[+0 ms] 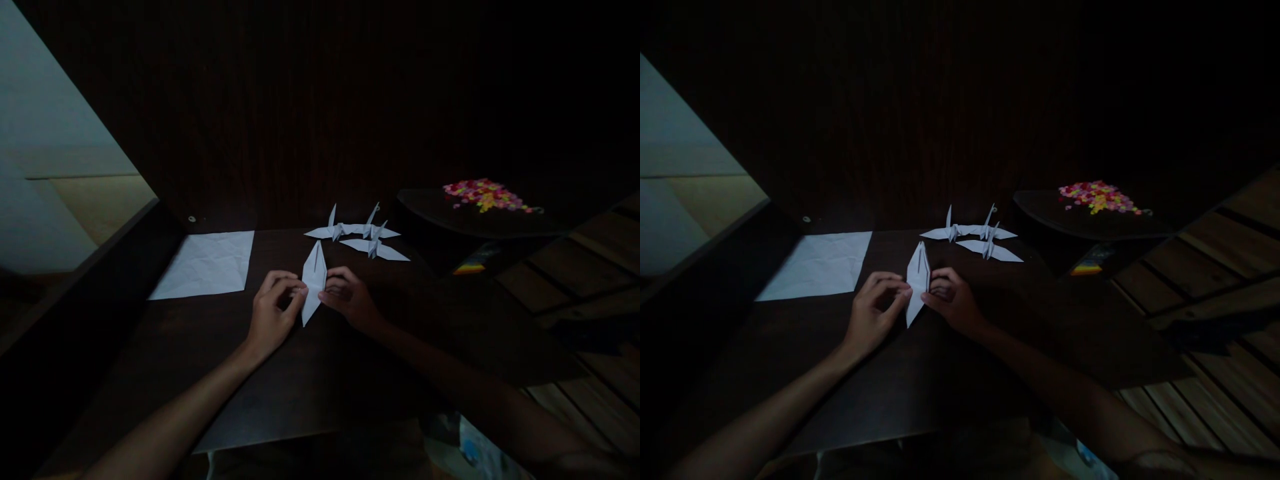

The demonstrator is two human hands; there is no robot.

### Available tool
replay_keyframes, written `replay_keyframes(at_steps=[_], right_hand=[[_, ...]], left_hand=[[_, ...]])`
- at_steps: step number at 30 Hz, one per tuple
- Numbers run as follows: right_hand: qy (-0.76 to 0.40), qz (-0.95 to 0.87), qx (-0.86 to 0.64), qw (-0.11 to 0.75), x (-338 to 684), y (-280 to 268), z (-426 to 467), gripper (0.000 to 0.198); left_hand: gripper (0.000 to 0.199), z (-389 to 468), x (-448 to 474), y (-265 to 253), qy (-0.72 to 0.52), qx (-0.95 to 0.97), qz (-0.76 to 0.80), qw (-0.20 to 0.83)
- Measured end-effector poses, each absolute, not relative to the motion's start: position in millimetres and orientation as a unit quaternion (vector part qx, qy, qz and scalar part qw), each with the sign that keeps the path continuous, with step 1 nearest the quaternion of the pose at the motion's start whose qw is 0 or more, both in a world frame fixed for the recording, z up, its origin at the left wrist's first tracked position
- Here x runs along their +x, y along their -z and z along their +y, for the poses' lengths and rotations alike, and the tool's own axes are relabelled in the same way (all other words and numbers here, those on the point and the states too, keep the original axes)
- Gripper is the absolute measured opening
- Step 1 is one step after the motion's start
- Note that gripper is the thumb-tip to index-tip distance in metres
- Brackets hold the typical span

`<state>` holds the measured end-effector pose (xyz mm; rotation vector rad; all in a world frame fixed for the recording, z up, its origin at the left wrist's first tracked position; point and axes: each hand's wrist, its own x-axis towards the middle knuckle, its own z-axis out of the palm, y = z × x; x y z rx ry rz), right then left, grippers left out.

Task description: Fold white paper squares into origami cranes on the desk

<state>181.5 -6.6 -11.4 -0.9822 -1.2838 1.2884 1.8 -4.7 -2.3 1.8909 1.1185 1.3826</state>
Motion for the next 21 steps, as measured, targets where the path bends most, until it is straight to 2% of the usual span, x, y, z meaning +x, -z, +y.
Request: replay_keyframes(at_steps=[4, 9, 14, 21], right_hand=[[-0.505, -0.559, -0.399, 0.522, 180.4, 8.2, -10.2, 0.035], [-0.499, -0.576, -0.376, 0.528, 178.7, 13.1, -11.1, 0.027], [-0.439, -0.606, -0.374, 0.547, 179.8, 14.9, -10.1, 0.017], [-0.371, -0.678, -0.369, 0.515, 186.0, 6.5, -13.0, 0.024]], left_hand=[[0.011, -7.3, 2.3, -4.9, -0.487, 0.730, 0.418, 0.236], [0.018, -7.8, 2.6, -8.4, -0.472, 0.725, 0.404, 0.297], [0.026, -9.3, 3.0, -8.7, -0.445, 0.728, 0.398, 0.335], [0.028, -9.7, 4.1, -9.5, -0.442, 0.711, 0.397, 0.376]])
